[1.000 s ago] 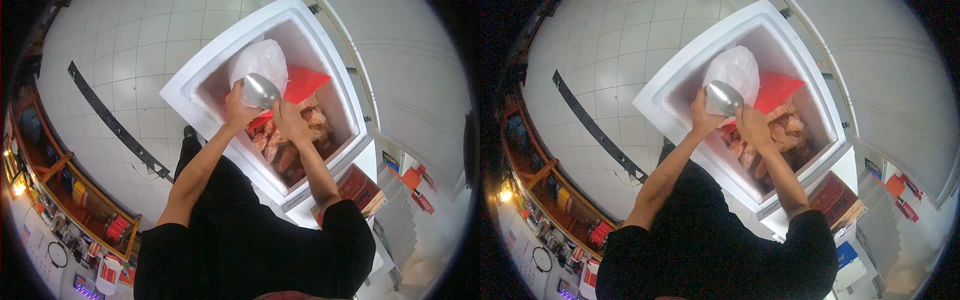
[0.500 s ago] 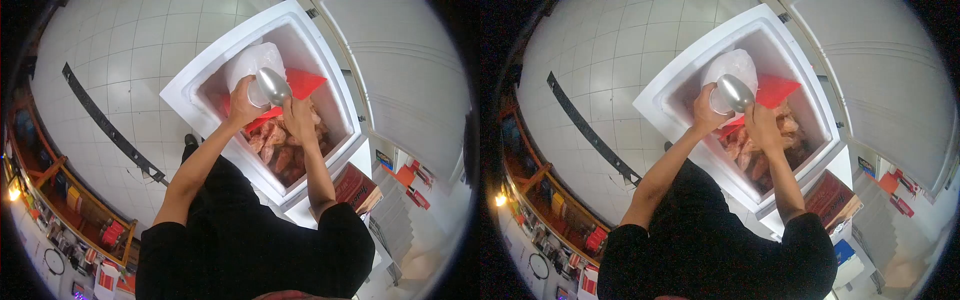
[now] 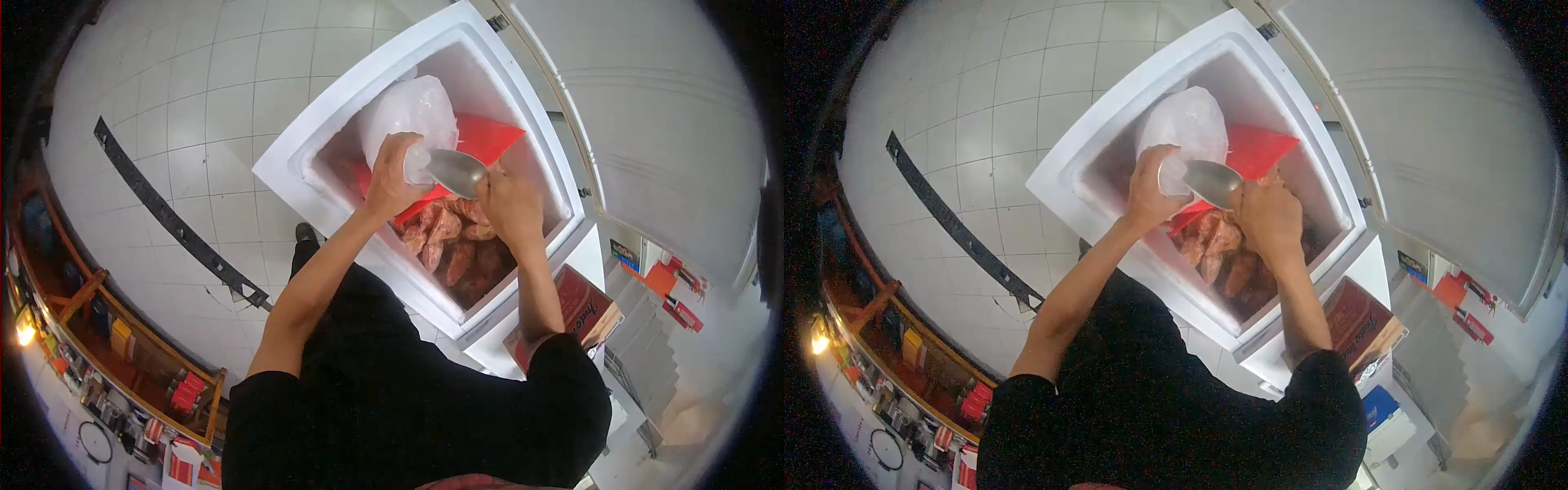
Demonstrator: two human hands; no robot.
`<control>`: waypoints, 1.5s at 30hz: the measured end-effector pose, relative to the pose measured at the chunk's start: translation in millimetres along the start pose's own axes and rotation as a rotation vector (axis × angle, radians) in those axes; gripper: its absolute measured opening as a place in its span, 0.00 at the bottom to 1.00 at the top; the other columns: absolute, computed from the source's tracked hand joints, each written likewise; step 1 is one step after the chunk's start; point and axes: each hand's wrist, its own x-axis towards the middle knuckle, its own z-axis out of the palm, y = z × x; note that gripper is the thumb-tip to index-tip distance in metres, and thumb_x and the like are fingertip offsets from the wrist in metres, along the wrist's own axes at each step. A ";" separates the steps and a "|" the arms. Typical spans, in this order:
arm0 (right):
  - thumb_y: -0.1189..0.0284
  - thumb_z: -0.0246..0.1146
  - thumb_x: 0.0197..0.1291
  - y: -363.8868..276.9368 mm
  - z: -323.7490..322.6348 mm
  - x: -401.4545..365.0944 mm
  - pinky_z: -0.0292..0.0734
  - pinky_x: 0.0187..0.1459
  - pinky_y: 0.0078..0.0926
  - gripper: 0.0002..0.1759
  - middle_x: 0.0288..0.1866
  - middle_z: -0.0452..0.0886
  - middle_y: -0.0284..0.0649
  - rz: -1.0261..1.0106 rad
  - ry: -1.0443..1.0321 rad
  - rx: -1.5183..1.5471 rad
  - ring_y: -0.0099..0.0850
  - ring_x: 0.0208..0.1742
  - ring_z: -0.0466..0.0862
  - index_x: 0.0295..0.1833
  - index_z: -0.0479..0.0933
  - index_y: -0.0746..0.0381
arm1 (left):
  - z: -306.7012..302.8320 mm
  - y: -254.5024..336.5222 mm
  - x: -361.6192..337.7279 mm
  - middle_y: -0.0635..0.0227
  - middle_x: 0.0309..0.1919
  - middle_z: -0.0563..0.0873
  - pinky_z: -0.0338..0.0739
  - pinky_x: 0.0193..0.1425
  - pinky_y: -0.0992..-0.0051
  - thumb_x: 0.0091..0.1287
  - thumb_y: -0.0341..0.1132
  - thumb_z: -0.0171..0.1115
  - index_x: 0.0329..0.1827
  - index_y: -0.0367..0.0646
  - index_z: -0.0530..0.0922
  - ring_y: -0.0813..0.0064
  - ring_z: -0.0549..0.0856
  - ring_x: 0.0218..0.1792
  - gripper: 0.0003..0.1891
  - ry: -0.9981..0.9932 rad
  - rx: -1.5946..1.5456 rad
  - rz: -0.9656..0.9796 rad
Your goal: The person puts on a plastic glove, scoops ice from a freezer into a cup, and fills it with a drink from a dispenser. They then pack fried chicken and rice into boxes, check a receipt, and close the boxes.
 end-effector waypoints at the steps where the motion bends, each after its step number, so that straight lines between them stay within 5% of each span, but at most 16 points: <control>1: 0.64 0.55 0.69 5.7 7.3 2.4 0.79 0.39 0.55 0.18 0.28 0.83 0.56 -0.001 -0.013 0.007 0.58 0.33 0.84 0.36 0.81 0.68 | 2.7 -0.8 -2.2 0.54 0.59 0.79 0.71 0.71 0.53 0.40 0.28 0.81 0.64 0.43 0.71 0.50 0.77 0.63 0.42 -0.022 0.015 0.022; 3: 0.65 0.54 0.69 21.6 37.4 12.8 0.81 0.34 0.51 0.18 0.28 0.84 0.55 -0.014 -0.027 0.019 0.55 0.32 0.85 0.37 0.81 0.68 | 6.9 -5.1 -2.2 0.54 0.60 0.78 0.71 0.71 0.53 0.40 0.28 0.81 0.64 0.43 0.71 0.50 0.76 0.64 0.43 -0.056 0.051 0.073; 6: 0.64 0.53 0.70 40.1 69.9 23.3 0.79 0.40 0.52 0.18 0.23 0.81 0.55 -0.205 0.169 0.363 0.58 0.32 0.84 0.37 0.81 0.68 | 11.6 -6.7 -3.9 0.54 0.60 0.79 0.72 0.70 0.54 0.40 0.29 0.82 0.65 0.43 0.71 0.49 0.77 0.63 0.43 -0.060 0.033 0.022; 9: 0.66 0.54 0.69 40.7 61.0 12.7 0.77 0.46 0.54 0.17 0.29 0.82 0.58 0.006 -0.176 0.491 0.59 0.34 0.83 0.37 0.81 0.68 | 11.4 -13.8 -6.2 0.55 0.58 0.81 0.77 0.64 0.59 0.39 0.31 0.84 0.64 0.43 0.73 0.51 0.82 0.59 0.43 0.004 -0.052 -0.087; 12: 0.68 0.55 0.68 49.5 54.9 -0.1 0.77 0.45 0.54 0.15 0.36 0.84 0.59 0.016 -0.075 0.294 0.57 0.36 0.84 0.39 0.81 0.69 | -8.7 -12.3 -4.9 0.55 0.57 0.82 0.79 0.64 0.62 0.40 0.32 0.85 0.64 0.42 0.73 0.55 0.84 0.58 0.43 0.070 -0.068 -0.104; 15: 0.70 0.56 0.67 39.5 33.5 9.2 0.80 0.46 0.52 0.13 0.43 0.86 0.56 0.034 -0.212 0.001 0.56 0.39 0.86 0.41 0.82 0.68 | -32.2 -13.3 -13.9 0.57 0.58 0.82 0.79 0.64 0.62 0.41 0.31 0.85 0.64 0.42 0.72 0.58 0.83 0.60 0.43 0.099 0.050 -0.058; 19: 0.70 0.56 0.69 31.1 110.8 57.3 0.80 0.50 0.51 0.13 0.51 0.85 0.54 0.007 -0.199 0.151 0.54 0.50 0.85 0.49 0.83 0.63 | -55.6 6.7 -33.1 0.57 0.59 0.82 0.78 0.65 0.64 0.39 0.32 0.86 0.63 0.39 0.73 0.61 0.82 0.60 0.43 0.134 -0.088 -0.092; 21: 0.70 0.60 0.67 35.8 87.4 65.8 0.77 0.58 0.51 0.15 0.54 0.84 0.55 -0.081 0.036 0.392 0.54 0.55 0.83 0.56 0.82 0.63 | -78.2 26.6 -41.0 0.56 0.60 0.81 0.77 0.66 0.65 0.42 0.30 0.84 0.63 0.37 0.72 0.63 0.82 0.60 0.42 0.138 -0.011 -0.127; 23: 0.65 0.61 0.69 41.7 -25.0 56.1 0.76 0.62 0.47 0.16 0.58 0.82 0.54 0.047 0.440 0.335 0.53 0.59 0.82 0.54 0.81 0.64 | -105.6 52.6 -58.7 0.55 0.60 0.80 0.77 0.66 0.64 0.43 0.27 0.82 0.65 0.36 0.70 0.63 0.82 0.60 0.42 0.128 0.076 -0.175; 24: 0.63 0.68 0.63 76.0 -52.7 60.5 0.75 0.61 0.47 0.25 0.53 0.84 0.54 0.113 0.874 0.216 0.56 0.58 0.82 0.63 0.77 0.62 | -118.4 60.0 -68.0 0.55 0.60 0.79 0.77 0.67 0.64 0.43 0.26 0.82 0.66 0.36 0.69 0.63 0.81 0.60 0.43 0.115 0.106 -0.199; 25: 0.66 0.68 0.63 117.6 -108.0 65.3 0.76 0.60 0.46 0.22 0.54 0.84 0.51 0.149 1.250 -0.231 0.53 0.57 0.82 0.60 0.79 0.62 | -127.4 62.0 -81.1 0.55 0.60 0.79 0.77 0.67 0.64 0.43 0.25 0.82 0.66 0.36 0.69 0.63 0.81 0.60 0.44 0.158 0.068 -0.184; 28: 0.63 0.69 0.61 190.3 -284.2 26.0 0.77 0.55 0.47 0.21 0.54 0.83 0.51 0.038 1.554 -0.556 0.48 0.53 0.83 0.55 0.80 0.64 | -162.6 70.2 -118.0 0.55 0.60 0.78 0.77 0.66 0.63 0.42 0.24 0.81 0.67 0.36 0.68 0.63 0.81 0.61 0.45 0.277 0.052 -0.177; 31: 0.62 0.69 0.61 127.5 -281.8 2.0 0.77 0.54 0.46 0.20 0.52 0.83 0.51 -0.059 1.416 -0.333 0.48 0.51 0.83 0.53 0.80 0.64 | -204.1 93.7 -166.0 0.56 0.59 0.79 0.77 0.66 0.64 0.41 0.25 0.82 0.66 0.36 0.70 0.63 0.81 0.60 0.44 0.382 0.138 -0.241; 36: 0.61 0.69 0.61 -60.0 -90.9 5.1 0.78 0.51 0.46 0.20 0.48 0.83 0.51 -0.474 0.782 0.224 0.46 0.47 0.83 0.50 0.80 0.65 | -255.1 111.4 -246.7 0.56 0.55 0.82 0.79 0.61 0.60 0.39 0.35 0.85 0.62 0.43 0.76 0.55 0.84 0.56 0.42 0.672 0.308 -0.218; 40: 0.60 0.69 0.61 -200.2 25.5 -10.1 0.78 0.49 0.45 0.19 0.45 0.83 0.51 -0.786 0.424 0.331 0.46 0.45 0.83 0.48 0.80 0.65 | -272.2 124.9 -319.7 0.55 0.54 0.82 0.78 0.63 0.62 0.40 0.38 0.83 0.62 0.42 0.74 0.53 0.84 0.56 0.42 0.927 0.183 -0.312; 45: 0.59 0.69 0.60 -337.9 109.9 -56.7 0.78 0.46 0.45 0.19 0.42 0.83 0.50 -1.025 0.282 0.333 0.45 0.41 0.83 0.45 0.80 0.65 | -281.2 142.9 -451.2 0.56 0.56 0.80 0.75 0.65 0.65 0.40 0.38 0.81 0.63 0.39 0.73 0.57 0.82 0.60 0.43 1.148 0.049 -0.336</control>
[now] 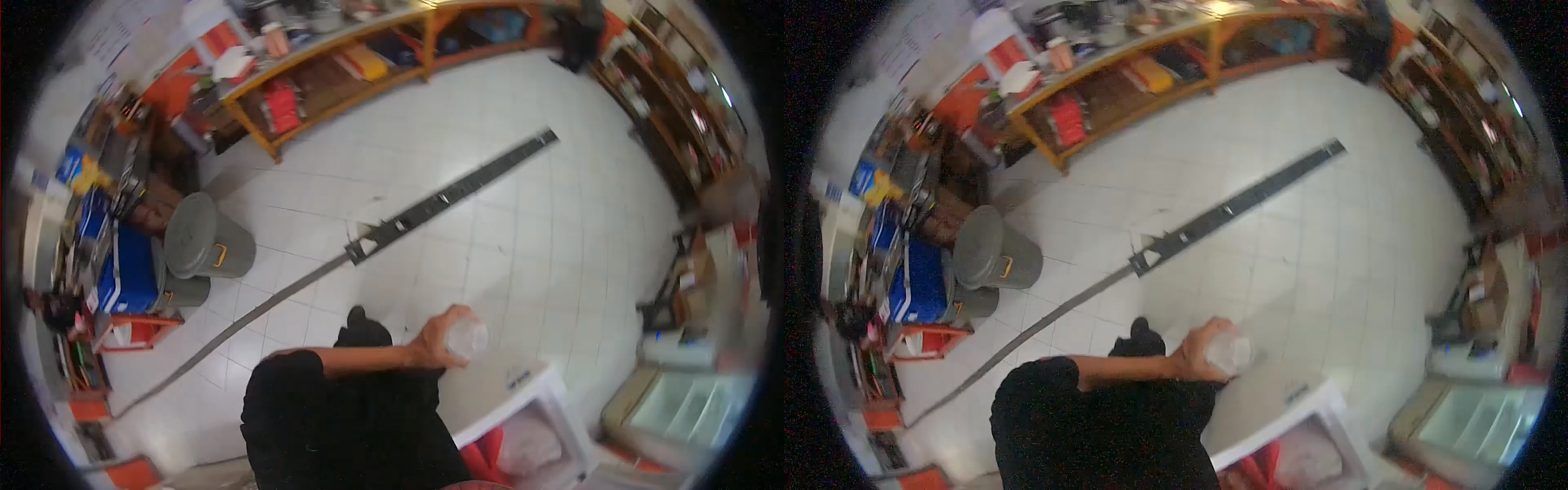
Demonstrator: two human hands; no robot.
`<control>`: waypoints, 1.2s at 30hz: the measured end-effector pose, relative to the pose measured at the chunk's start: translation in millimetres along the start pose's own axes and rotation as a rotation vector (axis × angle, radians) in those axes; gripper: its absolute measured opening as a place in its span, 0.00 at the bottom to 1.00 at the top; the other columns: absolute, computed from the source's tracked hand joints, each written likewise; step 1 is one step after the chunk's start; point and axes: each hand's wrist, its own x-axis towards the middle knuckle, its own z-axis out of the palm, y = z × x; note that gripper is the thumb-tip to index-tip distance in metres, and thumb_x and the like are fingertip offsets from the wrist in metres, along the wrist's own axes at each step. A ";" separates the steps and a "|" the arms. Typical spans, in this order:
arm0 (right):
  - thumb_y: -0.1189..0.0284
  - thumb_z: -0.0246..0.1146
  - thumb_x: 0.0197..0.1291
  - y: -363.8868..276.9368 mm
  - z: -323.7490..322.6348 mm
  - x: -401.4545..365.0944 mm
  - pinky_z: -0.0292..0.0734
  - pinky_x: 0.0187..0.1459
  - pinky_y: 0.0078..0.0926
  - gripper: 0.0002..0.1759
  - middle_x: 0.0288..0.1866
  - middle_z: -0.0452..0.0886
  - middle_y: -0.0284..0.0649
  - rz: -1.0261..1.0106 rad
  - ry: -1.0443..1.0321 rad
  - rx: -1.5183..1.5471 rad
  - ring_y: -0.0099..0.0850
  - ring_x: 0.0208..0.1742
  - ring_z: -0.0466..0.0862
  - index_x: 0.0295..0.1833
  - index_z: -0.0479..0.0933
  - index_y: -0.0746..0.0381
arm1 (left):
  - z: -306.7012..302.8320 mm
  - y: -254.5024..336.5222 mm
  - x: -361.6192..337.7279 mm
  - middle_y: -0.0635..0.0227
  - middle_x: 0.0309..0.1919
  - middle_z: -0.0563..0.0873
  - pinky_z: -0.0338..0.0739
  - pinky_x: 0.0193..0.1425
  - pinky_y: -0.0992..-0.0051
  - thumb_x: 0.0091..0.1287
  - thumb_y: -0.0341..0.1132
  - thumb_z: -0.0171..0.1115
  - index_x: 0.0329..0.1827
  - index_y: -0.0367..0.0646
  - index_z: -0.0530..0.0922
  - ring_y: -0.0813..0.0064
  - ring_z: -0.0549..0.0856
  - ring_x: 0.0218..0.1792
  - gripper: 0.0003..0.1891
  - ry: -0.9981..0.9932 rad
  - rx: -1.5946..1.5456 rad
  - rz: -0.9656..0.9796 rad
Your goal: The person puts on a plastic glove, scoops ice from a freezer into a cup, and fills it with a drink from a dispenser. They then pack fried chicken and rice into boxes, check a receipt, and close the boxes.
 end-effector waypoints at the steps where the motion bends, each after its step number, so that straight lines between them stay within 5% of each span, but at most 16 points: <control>1: 0.59 0.69 0.60 -15.9 22.8 13.0 0.78 0.46 0.45 0.19 0.41 0.83 0.50 -0.011 -0.025 0.005 0.44 0.41 0.83 0.45 0.80 0.65 | -17.3 -6.5 3.5 0.56 0.56 0.80 0.75 0.65 0.65 0.40 0.38 0.81 0.63 0.39 0.73 0.57 0.82 0.60 0.43 0.037 -0.011 0.001; 9: 0.57 0.69 0.60 -194.6 201.7 44.2 0.79 0.41 0.44 0.20 0.35 0.83 0.50 -0.092 -0.302 -0.007 0.43 0.35 0.83 0.40 0.81 0.65 | -277.3 -50.7 -54.1 0.57 0.57 0.79 0.74 0.66 0.63 0.44 0.39 0.82 0.63 0.41 0.72 0.57 0.81 0.61 0.41 0.399 0.042 0.095; 22: 0.54 0.70 0.59 -290.0 400.7 128.6 0.80 0.34 0.43 0.22 0.26 0.83 0.49 0.040 -0.944 -0.301 0.40 0.26 0.83 0.33 0.81 0.66 | -594.4 -92.7 -82.9 0.55 0.58 0.81 0.74 0.68 0.63 0.48 0.38 0.85 0.66 0.40 0.64 0.63 0.81 0.62 0.45 0.935 0.170 -0.050; 25: 0.54 0.70 0.59 -379.9 500.9 217.5 0.80 0.33 0.43 0.23 0.24 0.83 0.49 -0.233 -0.964 -0.284 0.39 0.24 0.83 0.31 0.81 0.66 | -674.2 -106.2 -90.8 0.56 0.56 0.84 0.74 0.66 0.66 0.46 0.38 0.84 0.64 0.38 0.67 0.62 0.83 0.60 0.44 1.105 0.140 -0.038; 26: 0.53 0.68 0.59 -420.5 564.9 257.3 0.80 0.35 0.45 0.23 0.26 0.84 0.48 -0.492 -0.899 -0.281 0.42 0.27 0.84 0.29 0.81 0.65 | -703.0 -107.5 -92.3 0.56 0.57 0.83 0.74 0.67 0.64 0.47 0.38 0.84 0.65 0.38 0.65 0.62 0.82 0.61 0.44 1.144 0.166 -0.065; 27: 0.54 0.67 0.60 -427.3 672.8 305.9 0.79 0.35 0.47 0.22 0.28 0.84 0.48 -0.493 -0.938 -0.217 0.43 0.30 0.85 0.33 0.81 0.65 | -729.8 -107.8 -98.0 0.56 0.58 0.82 0.74 0.68 0.62 0.48 0.38 0.84 0.66 0.39 0.64 0.62 0.81 0.62 0.45 1.177 0.194 -0.099; 28: 0.54 0.66 0.61 -541.6 709.5 318.6 0.78 0.36 0.49 0.23 0.31 0.85 0.49 -0.716 -0.841 -0.246 0.45 0.32 0.85 0.38 0.81 0.66 | -754.9 -107.4 -106.7 0.56 0.60 0.81 0.74 0.69 0.60 0.49 0.38 0.84 0.66 0.39 0.63 0.62 0.80 0.64 0.45 1.202 0.221 -0.138; 29: 0.59 0.64 0.59 -600.0 789.2 354.7 0.79 0.36 0.53 0.19 0.31 0.85 0.54 -0.798 -0.953 -0.173 0.54 0.35 0.86 0.29 0.81 0.65 | -778.9 -101.5 -114.3 0.56 0.60 0.81 0.74 0.69 0.60 0.49 0.38 0.84 0.66 0.39 0.64 0.62 0.80 0.64 0.44 1.249 0.235 -0.172; 30: 0.61 0.61 0.65 -728.1 787.8 324.7 0.80 0.36 0.43 0.14 0.31 0.84 0.45 -0.873 -0.811 -0.259 0.40 0.33 0.84 0.37 0.82 0.61 | -802.0 -92.9 -118.8 0.56 0.60 0.80 0.74 0.69 0.60 0.50 0.39 0.83 0.65 0.40 0.65 0.62 0.79 0.65 0.43 1.295 0.245 -0.200; 32: 0.66 0.56 0.67 -914.0 878.1 307.4 0.78 0.32 0.44 0.12 0.29 0.82 0.42 -1.812 -0.693 -0.509 0.38 0.30 0.81 0.32 0.81 0.57 | -853.8 -95.2 -129.5 0.57 0.60 0.79 0.74 0.69 0.59 0.50 0.40 0.83 0.64 0.40 0.67 0.63 0.79 0.65 0.41 1.417 0.244 -0.244; 34: 0.67 0.56 0.65 -1078.2 922.3 243.7 0.80 0.40 0.46 0.12 0.33 0.83 0.45 -1.850 -0.686 -0.017 0.44 0.37 0.83 0.32 0.81 0.59 | -896.0 -112.3 -140.4 0.58 0.60 0.78 0.74 0.68 0.58 0.49 0.40 0.83 0.63 0.41 0.70 0.64 0.78 0.65 0.39 1.577 0.214 -0.280; 36: 0.63 0.56 0.68 -1216.7 949.3 162.5 0.77 0.55 0.50 0.16 0.42 0.86 0.50 -1.822 -0.827 -0.066 0.50 0.50 0.84 0.38 0.83 0.64 | -935.6 -124.7 -155.9 0.59 0.59 0.77 0.74 0.67 0.58 0.48 0.40 0.83 0.62 0.42 0.72 0.63 0.78 0.64 0.38 1.676 0.295 -0.422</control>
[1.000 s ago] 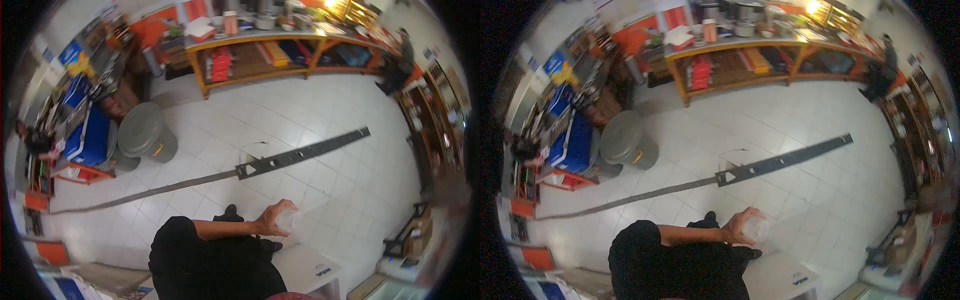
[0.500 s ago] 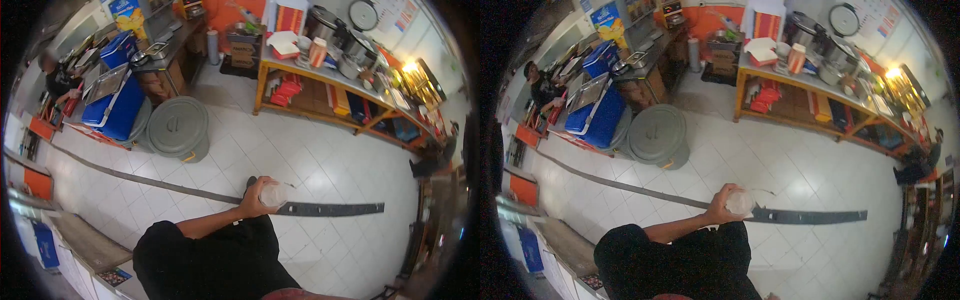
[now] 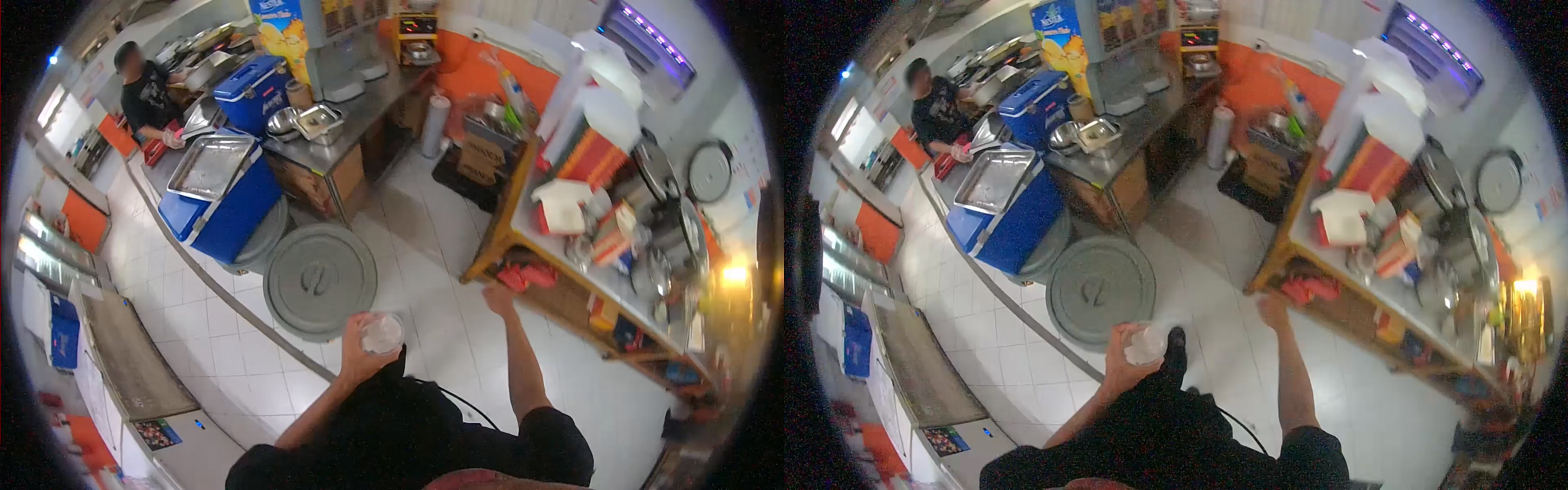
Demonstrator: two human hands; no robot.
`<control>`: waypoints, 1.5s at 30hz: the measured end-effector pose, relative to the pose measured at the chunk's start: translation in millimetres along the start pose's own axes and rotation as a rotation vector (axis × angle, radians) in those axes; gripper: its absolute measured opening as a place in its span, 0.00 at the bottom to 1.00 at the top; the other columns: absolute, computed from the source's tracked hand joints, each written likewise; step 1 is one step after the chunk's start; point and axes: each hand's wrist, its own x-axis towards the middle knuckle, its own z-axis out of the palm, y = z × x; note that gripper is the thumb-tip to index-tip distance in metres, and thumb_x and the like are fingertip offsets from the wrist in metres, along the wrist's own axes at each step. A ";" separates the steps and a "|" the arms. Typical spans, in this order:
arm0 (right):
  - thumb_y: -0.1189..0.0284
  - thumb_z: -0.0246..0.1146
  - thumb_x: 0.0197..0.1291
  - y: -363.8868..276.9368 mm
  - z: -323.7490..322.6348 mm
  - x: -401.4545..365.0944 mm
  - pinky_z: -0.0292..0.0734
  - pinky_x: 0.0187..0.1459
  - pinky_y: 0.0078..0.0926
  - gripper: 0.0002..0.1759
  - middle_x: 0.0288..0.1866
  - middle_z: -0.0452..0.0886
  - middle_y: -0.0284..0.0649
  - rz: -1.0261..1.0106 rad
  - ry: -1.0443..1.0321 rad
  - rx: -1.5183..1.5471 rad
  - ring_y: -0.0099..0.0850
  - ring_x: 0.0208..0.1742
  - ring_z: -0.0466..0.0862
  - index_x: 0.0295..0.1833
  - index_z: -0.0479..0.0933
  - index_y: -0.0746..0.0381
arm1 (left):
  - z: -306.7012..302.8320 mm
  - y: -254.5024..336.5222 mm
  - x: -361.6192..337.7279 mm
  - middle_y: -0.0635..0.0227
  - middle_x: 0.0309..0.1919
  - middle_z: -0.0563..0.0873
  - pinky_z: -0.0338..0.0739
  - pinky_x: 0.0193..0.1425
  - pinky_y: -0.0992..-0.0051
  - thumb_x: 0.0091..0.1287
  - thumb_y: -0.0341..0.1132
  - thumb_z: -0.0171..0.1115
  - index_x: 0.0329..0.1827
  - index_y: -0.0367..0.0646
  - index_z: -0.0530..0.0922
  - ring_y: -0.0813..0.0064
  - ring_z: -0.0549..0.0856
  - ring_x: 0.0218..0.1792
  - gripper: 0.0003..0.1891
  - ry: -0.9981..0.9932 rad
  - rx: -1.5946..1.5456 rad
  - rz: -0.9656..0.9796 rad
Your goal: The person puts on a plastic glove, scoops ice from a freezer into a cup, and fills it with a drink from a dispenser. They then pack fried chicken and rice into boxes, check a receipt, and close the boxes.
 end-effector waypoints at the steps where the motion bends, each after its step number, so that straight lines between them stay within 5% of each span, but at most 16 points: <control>1: 0.62 0.57 0.68 -15.8 4.1 71.4 0.76 0.57 0.48 0.16 0.44 0.87 0.50 0.096 0.007 0.343 0.48 0.52 0.84 0.41 0.83 0.63 | 0.6 -6.8 26.3 0.59 0.58 0.76 0.74 0.66 0.58 0.48 0.40 0.83 0.61 0.42 0.73 0.63 0.78 0.63 0.38 0.060 0.065 -0.027; 2: 0.61 0.58 0.69 -31.9 15.3 131.9 0.76 0.59 0.46 0.17 0.46 0.87 0.49 0.200 -0.002 0.690 0.47 0.54 0.84 0.44 0.84 0.63 | 1.7 -13.7 50.9 0.59 0.56 0.76 0.74 0.65 0.59 0.47 0.40 0.84 0.62 0.42 0.73 0.60 0.78 0.61 0.39 0.164 -0.006 -0.014; 4: 0.69 0.65 0.64 -82.4 6.4 233.8 0.81 0.46 0.31 0.10 0.40 0.89 0.41 0.017 0.067 0.670 0.31 0.42 0.87 0.45 0.85 0.63 | 6.6 -41.9 105.7 0.59 0.56 0.76 0.74 0.65 0.60 0.47 0.40 0.84 0.62 0.42 0.72 0.60 0.78 0.61 0.39 0.269 -0.077 -0.078; 8: 0.68 0.66 0.63 -161.0 -3.3 378.7 0.81 0.47 0.32 0.09 0.39 0.88 0.41 -0.117 -0.058 0.796 0.31 0.42 0.87 0.45 0.84 0.62 | -4.2 -31.8 222.8 0.57 0.54 0.80 0.76 0.63 0.63 0.45 0.36 0.85 0.61 0.37 0.67 0.63 0.81 0.58 0.42 0.354 0.127 -0.132; 16: 0.66 0.65 0.65 -202.3 -136.3 791.1 0.81 0.47 0.41 0.11 0.41 0.87 0.47 -0.183 0.290 0.849 0.45 0.44 0.87 0.45 0.81 0.63 | -12.8 -28.2 435.4 0.57 0.57 0.78 0.77 0.63 0.62 0.46 0.38 0.86 0.61 0.38 0.66 0.63 0.80 0.59 0.43 0.576 0.030 -0.179; 18: 0.62 0.66 0.64 -200.6 -161.0 916.7 0.78 0.55 0.43 0.17 0.45 0.87 0.47 -0.142 0.423 0.657 0.48 0.50 0.86 0.50 0.79 0.63 | -2.5 -23.6 494.8 0.57 0.56 0.78 0.76 0.63 0.62 0.46 0.36 0.85 0.61 0.39 0.66 0.63 0.80 0.59 0.42 0.682 -0.123 -0.204; 19: 0.59 0.66 0.64 -198.6 -198.3 960.7 0.71 0.65 0.47 0.22 0.53 0.84 0.51 -0.113 0.231 0.704 0.50 0.58 0.82 0.56 0.79 0.64 | 1.4 -24.9 522.3 0.56 0.57 0.78 0.75 0.65 0.61 0.46 0.37 0.86 0.63 0.38 0.66 0.62 0.80 0.60 0.44 0.704 -0.052 -0.246; 23: 0.60 0.73 0.57 -192.5 -197.1 1141.2 0.73 0.65 0.47 0.37 0.63 0.75 0.63 -0.174 0.685 0.334 0.58 0.61 0.79 0.63 0.69 0.74 | 27.0 -47.2 608.5 0.52 0.63 0.76 0.71 0.71 0.59 0.45 0.35 0.86 0.69 0.35 0.62 0.58 0.77 0.64 0.50 0.841 0.025 -0.345; 28: 0.66 0.73 0.57 -199.2 -218.4 1211.5 0.69 0.69 0.47 0.41 0.65 0.73 0.63 -0.175 0.220 0.639 0.57 0.67 0.74 0.68 0.61 0.74 | 67.4 -66.1 706.2 0.51 0.68 0.73 0.68 0.74 0.57 0.47 0.31 0.85 0.76 0.36 0.56 0.55 0.73 0.69 0.55 1.000 -0.088 -0.432; 30: 0.71 0.70 0.61 -202.5 -193.1 1202.4 0.71 0.67 0.47 0.37 0.64 0.73 0.61 -0.348 0.444 0.507 0.55 0.64 0.76 0.68 0.59 0.73 | 76.0 -55.7 745.5 0.52 0.67 0.73 0.68 0.74 0.56 0.46 0.30 0.85 0.77 0.38 0.55 0.56 0.73 0.68 0.56 1.025 -0.070 -0.497; 31: 0.74 0.69 0.63 -209.4 -180.4 1185.9 0.72 0.65 0.46 0.34 0.62 0.74 0.59 -0.469 0.829 0.337 0.53 0.61 0.79 0.67 0.59 0.71 | 81.5 -54.0 762.1 0.53 0.66 0.73 0.68 0.73 0.56 0.46 0.31 0.85 0.76 0.38 0.56 0.56 0.73 0.68 0.55 1.053 -0.081 -0.478; 33: 0.72 0.68 0.67 -225.2 -179.1 1141.7 0.77 0.54 0.44 0.21 0.54 0.78 0.56 -0.653 0.495 1.146 0.49 0.49 0.82 0.57 0.67 0.70 | 86.1 -55.7 793.4 0.54 0.65 0.74 0.69 0.72 0.57 0.46 0.32 0.86 0.74 0.38 0.58 0.57 0.74 0.67 0.54 1.110 -0.094 -0.417; 35: 0.70 0.69 0.66 -257.3 -202.3 1107.8 0.77 0.46 0.42 0.17 0.47 0.79 0.55 -0.820 0.272 1.339 0.49 0.42 0.82 0.48 0.72 0.70 | 84.1 -43.6 827.2 0.57 0.60 0.76 0.71 0.69 0.61 0.46 0.35 0.86 0.70 0.38 0.63 0.62 0.76 0.64 0.49 1.151 -0.101 -0.436; 38: 0.68 0.72 0.62 -294.8 -215.2 1121.5 0.75 0.38 0.45 0.16 0.36 0.81 0.52 -0.850 0.225 0.952 0.49 0.37 0.84 0.38 0.77 0.70 | 95.3 -34.7 859.5 0.59 0.57 0.77 0.73 0.66 0.64 0.46 0.38 0.85 0.67 0.39 0.66 0.65 0.77 0.60 0.46 1.234 -0.112 -0.464; 42: 0.67 0.76 0.53 -317.3 -203.8 1140.6 0.72 0.29 0.45 0.21 0.17 0.73 0.48 -0.978 0.312 0.915 0.49 0.23 0.81 0.20 0.75 0.67 | 105.2 -31.0 876.1 0.56 0.59 0.76 0.73 0.68 0.59 0.48 0.35 0.84 0.66 0.40 0.64 0.61 0.77 0.62 0.45 1.271 -0.047 -0.451; 45: 0.61 0.70 0.60 -317.0 -189.6 1149.8 0.72 0.30 0.49 0.19 0.24 0.81 0.52 -0.963 0.267 0.876 0.52 0.26 0.81 0.29 0.81 0.68 | 111.8 -27.7 877.7 0.55 0.60 0.76 0.71 0.70 0.56 0.47 0.37 0.85 0.67 0.41 0.64 0.59 0.77 0.63 0.46 1.314 0.037 -0.473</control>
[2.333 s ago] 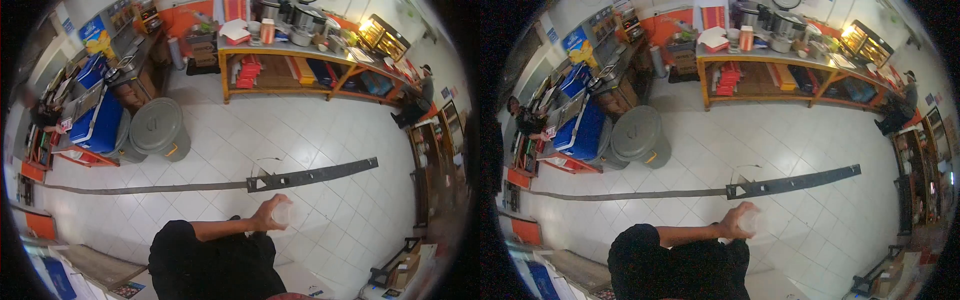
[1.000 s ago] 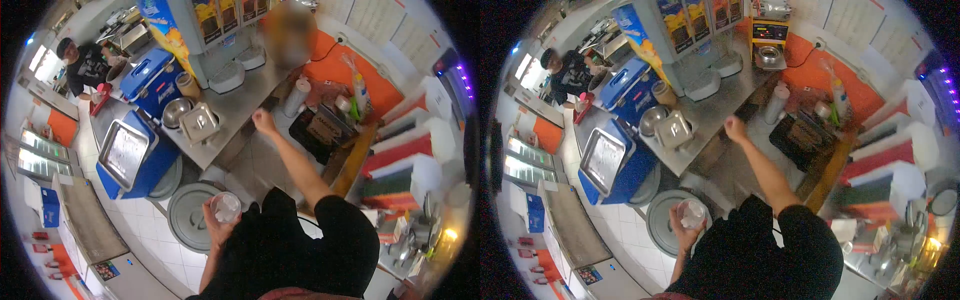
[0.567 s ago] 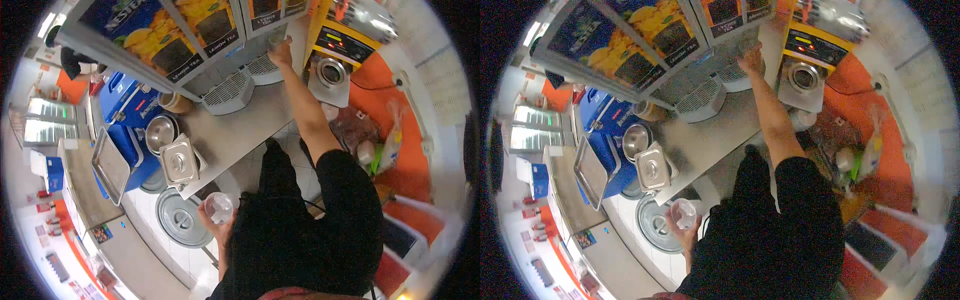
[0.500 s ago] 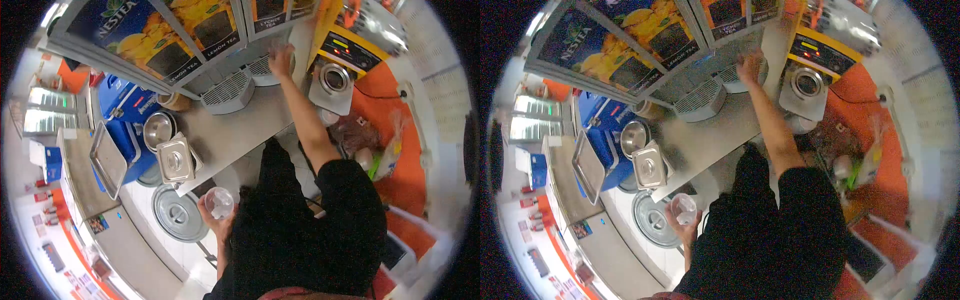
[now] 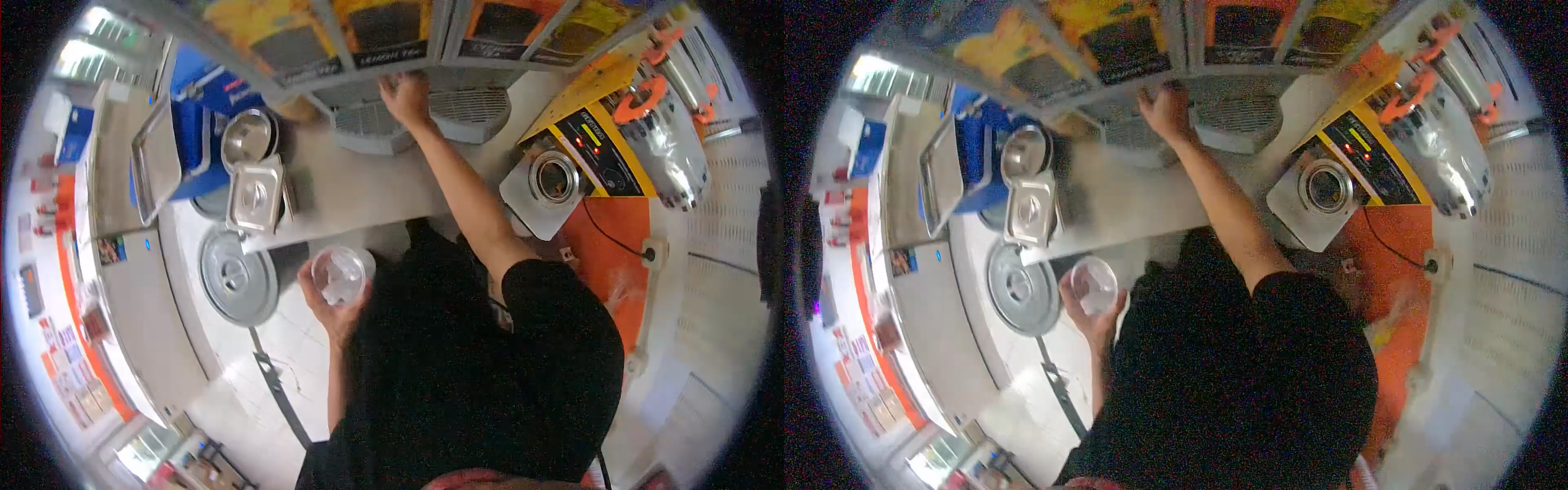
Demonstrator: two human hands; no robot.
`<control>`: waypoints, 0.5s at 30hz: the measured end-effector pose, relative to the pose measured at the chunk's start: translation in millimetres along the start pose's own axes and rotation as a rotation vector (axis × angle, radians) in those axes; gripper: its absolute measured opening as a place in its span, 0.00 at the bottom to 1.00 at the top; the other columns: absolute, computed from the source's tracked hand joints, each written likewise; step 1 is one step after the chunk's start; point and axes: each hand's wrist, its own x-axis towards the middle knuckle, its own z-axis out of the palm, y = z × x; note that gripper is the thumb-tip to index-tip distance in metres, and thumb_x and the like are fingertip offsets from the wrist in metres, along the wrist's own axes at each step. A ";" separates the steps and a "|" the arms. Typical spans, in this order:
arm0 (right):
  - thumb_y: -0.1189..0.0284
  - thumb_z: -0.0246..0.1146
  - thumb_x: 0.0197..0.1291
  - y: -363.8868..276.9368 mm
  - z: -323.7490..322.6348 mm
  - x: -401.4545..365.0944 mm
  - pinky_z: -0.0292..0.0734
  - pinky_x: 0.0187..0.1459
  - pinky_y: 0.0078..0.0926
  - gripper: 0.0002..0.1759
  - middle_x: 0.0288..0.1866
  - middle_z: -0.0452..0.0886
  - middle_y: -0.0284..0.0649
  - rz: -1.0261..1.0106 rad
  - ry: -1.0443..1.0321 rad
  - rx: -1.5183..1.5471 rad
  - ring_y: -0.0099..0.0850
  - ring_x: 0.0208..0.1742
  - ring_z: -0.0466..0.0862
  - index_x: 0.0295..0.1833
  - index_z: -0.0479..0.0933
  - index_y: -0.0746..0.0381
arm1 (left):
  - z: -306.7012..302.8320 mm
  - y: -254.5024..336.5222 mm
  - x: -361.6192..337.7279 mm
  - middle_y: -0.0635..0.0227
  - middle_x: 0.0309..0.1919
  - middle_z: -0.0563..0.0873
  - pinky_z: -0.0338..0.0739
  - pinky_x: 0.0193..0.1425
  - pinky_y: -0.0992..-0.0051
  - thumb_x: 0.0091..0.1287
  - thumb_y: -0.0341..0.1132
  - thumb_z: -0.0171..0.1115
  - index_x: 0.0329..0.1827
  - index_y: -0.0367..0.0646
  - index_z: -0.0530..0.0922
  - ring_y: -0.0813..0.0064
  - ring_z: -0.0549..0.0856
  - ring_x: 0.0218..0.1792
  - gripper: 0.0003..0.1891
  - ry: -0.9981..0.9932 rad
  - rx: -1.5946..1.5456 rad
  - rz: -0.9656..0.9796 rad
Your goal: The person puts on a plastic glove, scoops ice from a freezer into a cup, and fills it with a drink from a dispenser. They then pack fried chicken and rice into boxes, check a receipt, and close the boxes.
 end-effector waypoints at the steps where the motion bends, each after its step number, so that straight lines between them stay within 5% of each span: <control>1: 0.61 0.71 0.59 -11.0 -8.9 0.0 0.73 0.31 0.48 0.19 0.24 0.81 0.52 0.013 -0.010 0.064 0.52 0.26 0.82 0.30 0.81 0.68 | 3.2 -0.1 -2.9 0.55 0.60 0.76 0.71 0.70 0.56 0.47 0.39 0.85 0.67 0.40 0.64 0.59 0.77 0.63 0.46 0.051 -0.051 -0.016; 3: 0.61 0.72 0.58 -28.3 -25.4 5.8 0.75 0.32 0.47 0.19 0.24 0.81 0.53 0.046 -0.025 0.182 0.52 0.28 0.83 0.31 0.82 0.69 | 3.8 7.4 -7.8 0.55 0.60 0.77 0.72 0.69 0.56 0.47 0.39 0.85 0.67 0.39 0.65 0.59 0.77 0.63 0.46 0.094 -0.056 -0.031; 6: 0.62 0.74 0.59 -11.3 -13.8 12.1 0.70 0.22 0.34 0.23 0.12 0.74 0.45 -0.233 0.146 0.124 0.41 0.13 0.76 0.20 0.78 0.67 | 2.5 -1.0 -9.0 0.56 0.59 0.78 0.72 0.69 0.59 0.47 0.39 0.86 0.65 0.38 0.65 0.61 0.78 0.62 0.45 0.144 -0.088 0.001; 9: 0.58 0.74 0.60 -12.9 -21.1 12.0 0.75 0.25 0.34 0.23 0.18 0.81 0.45 -0.001 -0.001 0.089 0.39 0.20 0.83 0.24 0.82 0.68 | -1.2 5.0 -9.8 0.57 0.57 0.79 0.73 0.68 0.63 0.47 0.38 0.86 0.64 0.39 0.66 0.63 0.79 0.60 0.44 0.178 -0.088 -0.008; 15: 0.55 0.74 0.61 -17.2 -26.4 18.4 0.80 0.36 0.37 0.22 0.35 0.90 0.47 -0.027 0.005 0.085 0.43 0.34 0.89 0.38 0.87 0.67 | -17.1 -18.7 -14.2 0.59 0.59 0.80 0.74 0.68 0.63 0.45 0.35 0.85 0.65 0.40 0.67 0.64 0.80 0.62 0.44 0.212 -0.138 -0.050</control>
